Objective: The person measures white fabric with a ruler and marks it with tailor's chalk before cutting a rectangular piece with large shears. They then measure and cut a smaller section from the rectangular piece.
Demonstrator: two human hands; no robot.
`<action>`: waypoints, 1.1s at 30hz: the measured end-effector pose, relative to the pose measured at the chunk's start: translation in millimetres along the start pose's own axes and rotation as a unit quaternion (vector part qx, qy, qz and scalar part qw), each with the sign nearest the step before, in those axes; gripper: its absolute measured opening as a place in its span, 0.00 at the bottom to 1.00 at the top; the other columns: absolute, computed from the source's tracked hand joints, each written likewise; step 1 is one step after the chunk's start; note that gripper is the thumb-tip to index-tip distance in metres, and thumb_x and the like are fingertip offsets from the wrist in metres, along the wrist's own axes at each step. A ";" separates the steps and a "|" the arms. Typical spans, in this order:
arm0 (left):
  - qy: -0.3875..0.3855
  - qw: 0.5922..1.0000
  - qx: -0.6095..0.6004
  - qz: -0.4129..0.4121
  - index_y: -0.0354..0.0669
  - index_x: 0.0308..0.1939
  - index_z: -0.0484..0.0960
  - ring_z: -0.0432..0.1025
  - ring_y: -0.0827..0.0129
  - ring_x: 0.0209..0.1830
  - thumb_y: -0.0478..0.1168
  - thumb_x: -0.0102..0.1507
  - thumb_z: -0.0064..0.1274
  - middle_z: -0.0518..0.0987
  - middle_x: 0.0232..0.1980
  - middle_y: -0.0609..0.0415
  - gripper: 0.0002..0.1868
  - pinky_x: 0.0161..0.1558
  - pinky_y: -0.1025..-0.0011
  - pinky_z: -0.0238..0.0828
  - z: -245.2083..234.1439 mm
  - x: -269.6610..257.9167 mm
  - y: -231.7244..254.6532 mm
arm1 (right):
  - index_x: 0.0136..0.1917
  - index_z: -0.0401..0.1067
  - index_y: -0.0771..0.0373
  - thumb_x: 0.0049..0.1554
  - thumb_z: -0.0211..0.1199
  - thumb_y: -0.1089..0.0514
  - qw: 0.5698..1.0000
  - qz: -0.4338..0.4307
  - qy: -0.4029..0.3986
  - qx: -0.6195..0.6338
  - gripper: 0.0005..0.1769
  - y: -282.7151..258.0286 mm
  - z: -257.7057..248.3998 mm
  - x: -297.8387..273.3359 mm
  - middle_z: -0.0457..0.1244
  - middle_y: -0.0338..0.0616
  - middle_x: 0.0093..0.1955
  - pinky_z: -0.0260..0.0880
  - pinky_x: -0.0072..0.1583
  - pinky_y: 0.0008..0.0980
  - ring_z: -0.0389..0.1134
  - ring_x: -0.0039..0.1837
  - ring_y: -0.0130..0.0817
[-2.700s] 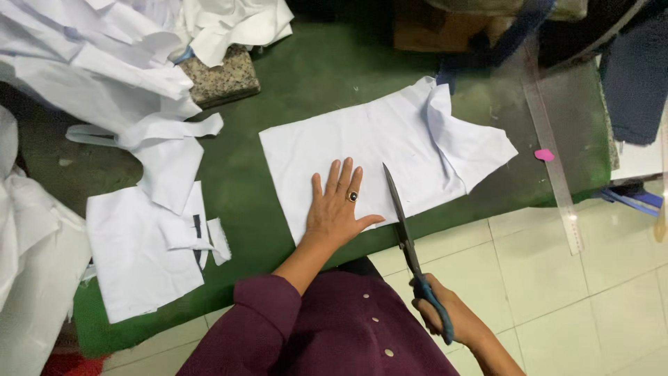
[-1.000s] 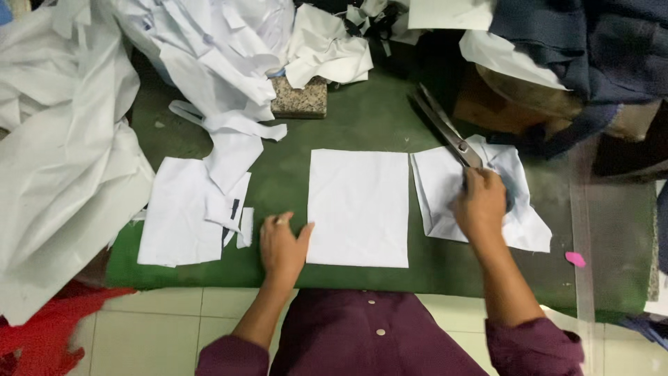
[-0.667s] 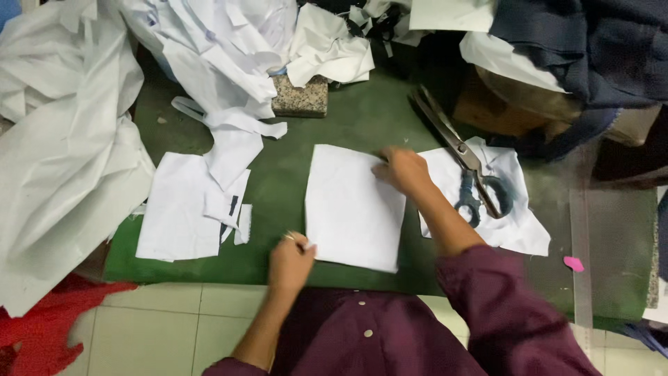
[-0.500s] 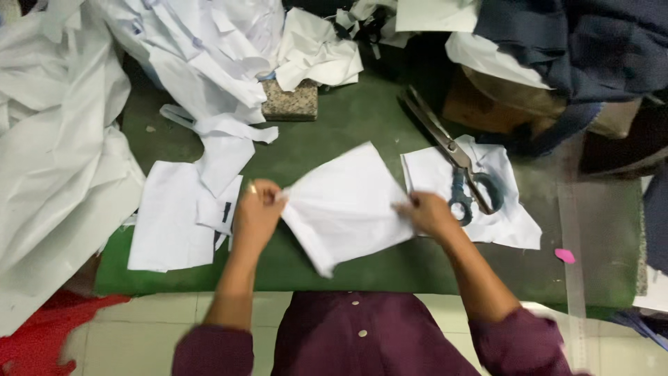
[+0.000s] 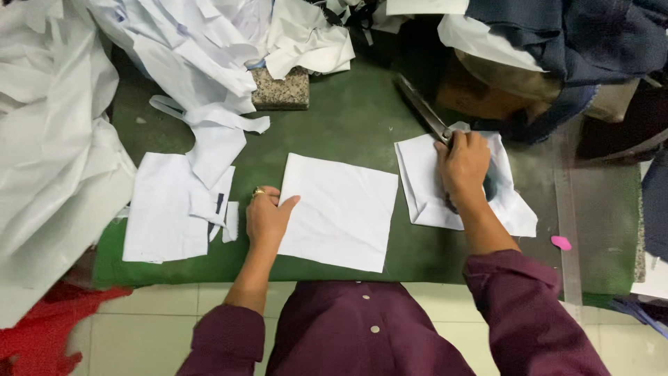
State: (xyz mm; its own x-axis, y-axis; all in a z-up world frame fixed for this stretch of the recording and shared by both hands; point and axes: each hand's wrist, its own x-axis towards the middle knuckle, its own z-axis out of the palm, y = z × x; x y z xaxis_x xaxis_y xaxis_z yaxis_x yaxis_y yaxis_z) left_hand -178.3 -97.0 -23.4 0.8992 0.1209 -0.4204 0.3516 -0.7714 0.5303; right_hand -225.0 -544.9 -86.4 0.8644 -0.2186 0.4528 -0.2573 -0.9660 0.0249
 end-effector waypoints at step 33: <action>0.091 0.991 -0.024 0.097 0.42 0.31 0.86 0.76 0.38 0.39 0.55 0.67 0.55 0.82 0.30 0.39 0.21 0.42 0.48 0.69 21.8 6.7 -67.8 | 0.72 0.69 0.71 0.71 0.54 0.34 0.994 -0.056 0.090 -0.022 0.37 -45.1 -70.8 -16.2 0.57 0.71 0.69 0.57 0.66 0.53 0.58 0.71 0.68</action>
State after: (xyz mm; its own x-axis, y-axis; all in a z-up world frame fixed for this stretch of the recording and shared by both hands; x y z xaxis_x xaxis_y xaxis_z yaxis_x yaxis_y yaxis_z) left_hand -201.8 -57.5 -78.2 0.9816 0.0872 -0.1701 0.1758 -0.7608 0.6248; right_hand -258.0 -488.1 -31.8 0.7979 -0.0777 0.5977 -0.1854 -0.9752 0.1207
